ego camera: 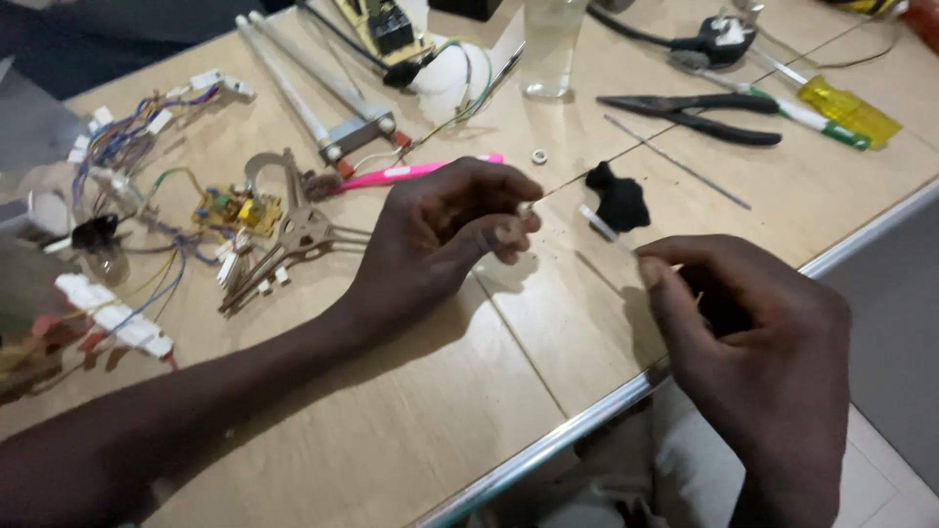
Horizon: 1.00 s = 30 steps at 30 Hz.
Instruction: The person is using a thin metal probe to align and assemble small plastic components, likely part of an appliance repair, on a cluttered workbench.
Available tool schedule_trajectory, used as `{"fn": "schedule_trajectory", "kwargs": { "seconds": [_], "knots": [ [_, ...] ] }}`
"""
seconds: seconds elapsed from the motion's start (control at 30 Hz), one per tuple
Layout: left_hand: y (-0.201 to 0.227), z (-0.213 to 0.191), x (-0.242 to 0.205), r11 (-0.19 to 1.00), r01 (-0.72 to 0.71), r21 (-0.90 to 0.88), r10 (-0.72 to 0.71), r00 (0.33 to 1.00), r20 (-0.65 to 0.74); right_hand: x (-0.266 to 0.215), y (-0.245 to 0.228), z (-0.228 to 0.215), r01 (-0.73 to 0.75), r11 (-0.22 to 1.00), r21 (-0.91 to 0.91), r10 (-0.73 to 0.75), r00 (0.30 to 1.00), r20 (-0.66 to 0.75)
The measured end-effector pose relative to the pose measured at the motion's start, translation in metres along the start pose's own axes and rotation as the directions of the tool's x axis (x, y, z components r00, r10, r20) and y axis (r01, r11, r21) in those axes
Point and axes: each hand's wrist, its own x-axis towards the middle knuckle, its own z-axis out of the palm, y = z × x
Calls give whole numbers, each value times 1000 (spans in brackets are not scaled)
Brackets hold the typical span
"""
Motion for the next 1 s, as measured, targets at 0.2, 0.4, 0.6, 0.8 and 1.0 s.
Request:
{"fn": "schedule_trajectory", "kwargs": {
  "seconds": [0.2,0.4,0.6,0.8,1.0],
  "knots": [
    [0,-3,-1,998,47,-36,-45,998,54,-24,0,23,-123,954,274,159,981,-110],
    [8,3,-9,998,52,-22,-50,994,99,-29,-16,32,-146,923,356,177,983,-55],
    [4,2,-6,998,50,-30,-49,998,47,-29,-16,31,-175,920,352,207,977,-55],
    [1,4,-7,993,78,-86,-77,997,12,-28,-15,30,-161,928,336,181,983,-28],
    [-3,-1,-7,1000,-15,14,14,998,69,-28,-13,30,-143,936,322,157,987,-18]
  ]
}}
